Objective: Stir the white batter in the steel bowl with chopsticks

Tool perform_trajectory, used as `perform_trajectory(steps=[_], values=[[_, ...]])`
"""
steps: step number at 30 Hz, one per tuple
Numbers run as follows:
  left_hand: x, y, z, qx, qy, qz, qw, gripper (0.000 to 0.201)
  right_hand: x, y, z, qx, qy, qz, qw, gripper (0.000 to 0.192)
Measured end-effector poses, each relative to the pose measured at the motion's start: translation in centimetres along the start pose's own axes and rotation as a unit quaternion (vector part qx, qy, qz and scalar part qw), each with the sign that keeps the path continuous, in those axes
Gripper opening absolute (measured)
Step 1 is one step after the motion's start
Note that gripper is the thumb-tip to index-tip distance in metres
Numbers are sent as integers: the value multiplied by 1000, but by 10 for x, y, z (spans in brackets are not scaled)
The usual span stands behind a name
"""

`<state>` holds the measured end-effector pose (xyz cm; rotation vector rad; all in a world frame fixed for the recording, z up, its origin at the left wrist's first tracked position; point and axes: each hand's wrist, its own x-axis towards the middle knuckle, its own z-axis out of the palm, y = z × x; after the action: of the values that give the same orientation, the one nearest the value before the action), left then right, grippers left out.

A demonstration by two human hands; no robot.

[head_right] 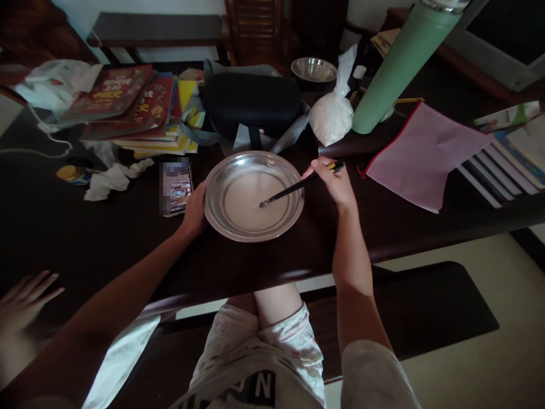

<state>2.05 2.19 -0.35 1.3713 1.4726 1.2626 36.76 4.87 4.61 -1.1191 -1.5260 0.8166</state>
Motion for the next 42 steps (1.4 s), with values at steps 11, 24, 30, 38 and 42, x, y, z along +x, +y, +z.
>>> perform_trajectory(steps=[11, 24, 30, 38, 42], values=[[0, -1, -2, -1, -7, 17, 1000, 42, 2, 2, -2, -10, 20, -17, 1000, 50], [2, -6, -3, -2, -6, 30, 1000, 45, 0, 1, 1, -6, -4, -13, 1000, 49], [2, -6, -2, -18, -7, 19, 1000, 46, 1, -5, 8, -4, -77, -2, 997, 53], [-1, 3, -3, 3, -8, 9, 1000, 41, -2, -4, 2, -3, -38, 8, 999, 50], [-2, 8, -3, -6, -8, 1, 1000, 39, -1, -9, 9, -4, -81, 2, 997, 53]])
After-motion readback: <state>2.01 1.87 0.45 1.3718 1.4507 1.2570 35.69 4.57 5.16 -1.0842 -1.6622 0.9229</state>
